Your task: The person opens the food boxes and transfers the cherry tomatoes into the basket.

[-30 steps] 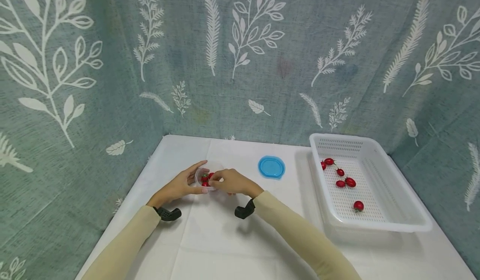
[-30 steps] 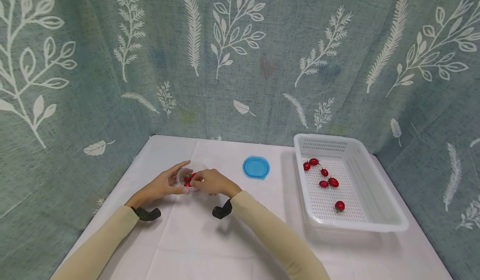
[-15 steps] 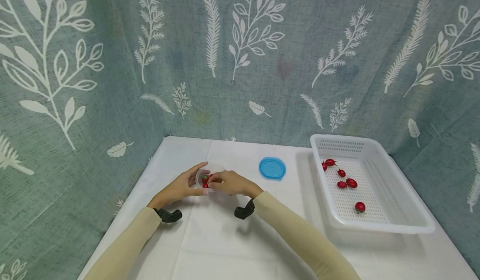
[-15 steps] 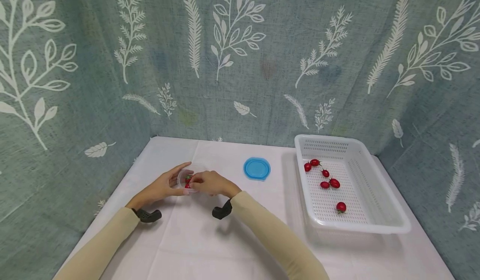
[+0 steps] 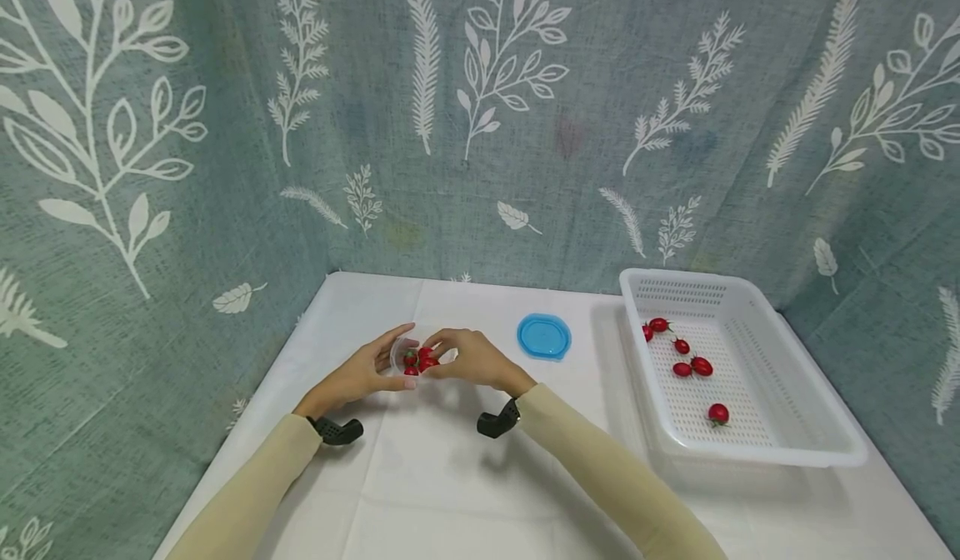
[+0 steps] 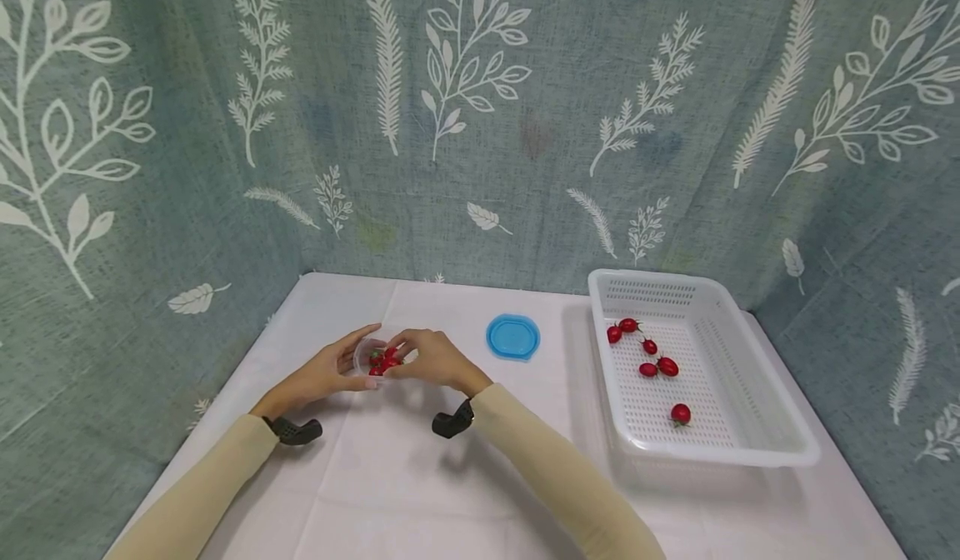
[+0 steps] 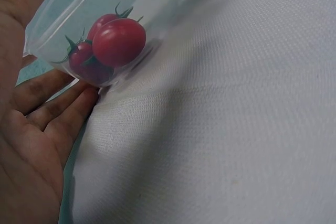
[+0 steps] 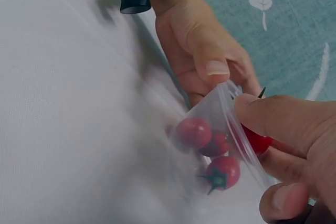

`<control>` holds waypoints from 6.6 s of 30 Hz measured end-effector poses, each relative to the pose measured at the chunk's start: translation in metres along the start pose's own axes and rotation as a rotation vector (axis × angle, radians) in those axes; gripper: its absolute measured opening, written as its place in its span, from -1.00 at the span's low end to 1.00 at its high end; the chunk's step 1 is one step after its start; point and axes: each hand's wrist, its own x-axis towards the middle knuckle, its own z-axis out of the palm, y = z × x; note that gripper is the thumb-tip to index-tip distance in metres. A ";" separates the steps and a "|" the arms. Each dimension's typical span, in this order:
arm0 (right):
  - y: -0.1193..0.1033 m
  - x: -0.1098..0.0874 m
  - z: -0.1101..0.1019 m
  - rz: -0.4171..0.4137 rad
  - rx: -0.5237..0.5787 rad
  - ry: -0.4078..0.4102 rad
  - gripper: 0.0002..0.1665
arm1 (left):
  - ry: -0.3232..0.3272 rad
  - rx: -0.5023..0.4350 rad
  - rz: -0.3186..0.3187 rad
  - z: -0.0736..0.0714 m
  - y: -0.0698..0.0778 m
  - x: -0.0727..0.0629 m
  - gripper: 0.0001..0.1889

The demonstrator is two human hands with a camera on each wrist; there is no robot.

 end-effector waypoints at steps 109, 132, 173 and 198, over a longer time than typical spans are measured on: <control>0.106 -0.204 -0.219 0.398 -0.204 0.498 -0.39 | -0.012 0.004 0.005 -0.002 0.001 0.000 0.08; 0.144 -0.227 -0.229 0.507 -0.224 0.475 -0.38 | -0.005 0.002 0.003 -0.002 0.002 0.000 0.08; 0.093 -0.190 -0.212 0.405 -0.289 0.495 -0.48 | -0.013 -0.014 0.014 -0.001 -0.008 0.002 0.07; 0.029 -0.078 -0.127 0.120 -0.124 0.353 -0.71 | -0.009 -0.001 0.011 -0.002 -0.007 0.001 0.08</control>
